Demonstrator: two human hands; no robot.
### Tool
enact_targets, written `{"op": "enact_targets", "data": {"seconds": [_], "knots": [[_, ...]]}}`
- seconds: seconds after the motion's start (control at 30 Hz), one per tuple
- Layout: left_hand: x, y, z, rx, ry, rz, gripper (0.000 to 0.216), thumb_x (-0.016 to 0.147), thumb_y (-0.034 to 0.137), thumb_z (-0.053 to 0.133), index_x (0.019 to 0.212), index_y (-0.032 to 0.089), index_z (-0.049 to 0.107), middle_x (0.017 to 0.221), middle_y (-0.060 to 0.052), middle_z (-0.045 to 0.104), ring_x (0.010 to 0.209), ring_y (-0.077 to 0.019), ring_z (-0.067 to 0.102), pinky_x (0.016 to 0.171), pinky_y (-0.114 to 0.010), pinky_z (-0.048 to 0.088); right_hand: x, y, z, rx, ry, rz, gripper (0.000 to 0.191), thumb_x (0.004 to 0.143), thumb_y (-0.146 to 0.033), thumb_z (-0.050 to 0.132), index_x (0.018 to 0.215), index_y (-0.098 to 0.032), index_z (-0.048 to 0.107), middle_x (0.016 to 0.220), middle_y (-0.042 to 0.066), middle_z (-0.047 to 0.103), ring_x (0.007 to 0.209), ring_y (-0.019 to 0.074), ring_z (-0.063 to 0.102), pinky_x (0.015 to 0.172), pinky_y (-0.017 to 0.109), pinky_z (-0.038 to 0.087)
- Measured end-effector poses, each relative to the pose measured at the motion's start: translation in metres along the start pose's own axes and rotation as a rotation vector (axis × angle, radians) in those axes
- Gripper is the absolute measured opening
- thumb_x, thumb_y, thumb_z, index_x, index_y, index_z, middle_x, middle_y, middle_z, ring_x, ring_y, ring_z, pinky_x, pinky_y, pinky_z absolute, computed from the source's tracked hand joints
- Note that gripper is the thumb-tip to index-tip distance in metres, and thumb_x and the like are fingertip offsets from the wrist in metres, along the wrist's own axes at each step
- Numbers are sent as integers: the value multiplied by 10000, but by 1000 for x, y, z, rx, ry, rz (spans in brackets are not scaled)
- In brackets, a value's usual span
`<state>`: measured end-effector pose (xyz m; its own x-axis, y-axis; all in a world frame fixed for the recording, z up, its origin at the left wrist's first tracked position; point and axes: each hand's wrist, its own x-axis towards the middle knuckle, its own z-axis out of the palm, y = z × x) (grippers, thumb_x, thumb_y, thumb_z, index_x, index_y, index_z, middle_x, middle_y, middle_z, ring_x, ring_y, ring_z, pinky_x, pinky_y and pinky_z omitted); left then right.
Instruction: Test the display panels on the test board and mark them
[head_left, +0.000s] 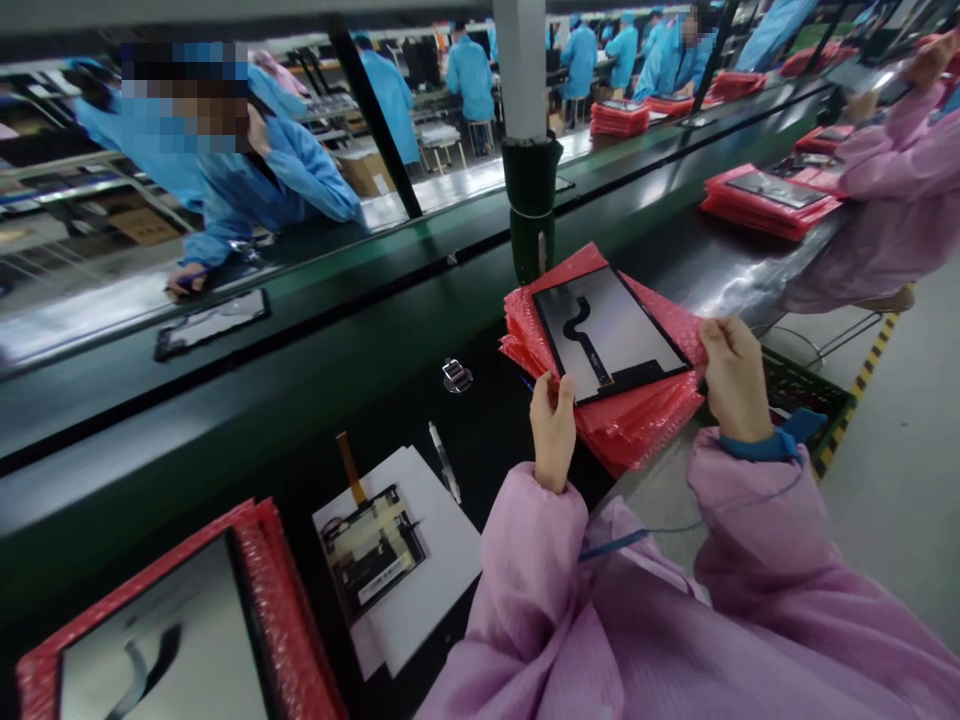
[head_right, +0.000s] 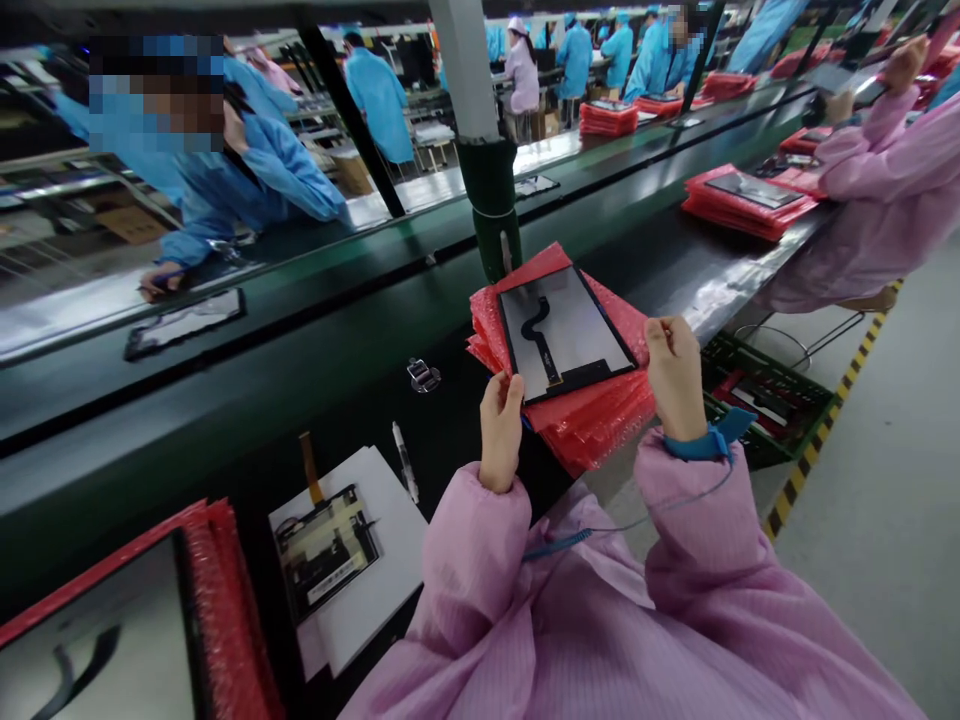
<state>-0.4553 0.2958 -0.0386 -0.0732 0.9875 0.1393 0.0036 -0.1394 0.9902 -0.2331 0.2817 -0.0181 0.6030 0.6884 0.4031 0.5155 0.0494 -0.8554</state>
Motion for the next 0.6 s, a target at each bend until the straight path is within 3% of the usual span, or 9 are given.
{"op": "enact_targets", "data": {"seconds": [0.13,0.27,0.33,0.43,0.6], "knots": [[-8,12,-8,-90,56,-29,168,928,326,603,969,165,628,957,-48,649,881,-156,615,856,-284,515,-23,-10,-3,189,-103,78,445,728,-487,787,1005,-217,565,881,9,616,773,166,575,704,324,482],[-50,30,-39,-392,70,-115,194,884,384,662,954,210,611,936,-14,669,847,-151,654,845,-285,562,-70,-31,-9,288,-183,160,504,717,-502,812,1047,-231,545,814,-25,579,682,146,531,640,306,447],[-78,32,-63,-478,201,-225,221,836,350,724,1004,232,642,975,-9,717,894,-158,698,878,-273,578,-100,-40,-6,274,-223,140,463,759,-514,793,1022,-235,534,775,-37,537,637,130,483,598,287,416],[-112,20,-97,-514,493,-409,354,841,299,726,1191,263,680,1165,-31,752,1138,-201,709,940,-267,589,-145,-43,10,241,-323,50,358,800,-460,759,926,-231,514,770,-32,532,635,125,486,600,277,427],[-134,-14,-126,-401,854,-583,450,896,189,649,1342,246,635,1432,-49,662,1386,-194,582,1149,-316,498,-186,-25,43,198,-610,21,359,856,-510,660,1042,-225,543,915,37,642,821,203,634,749,345,537]]}}
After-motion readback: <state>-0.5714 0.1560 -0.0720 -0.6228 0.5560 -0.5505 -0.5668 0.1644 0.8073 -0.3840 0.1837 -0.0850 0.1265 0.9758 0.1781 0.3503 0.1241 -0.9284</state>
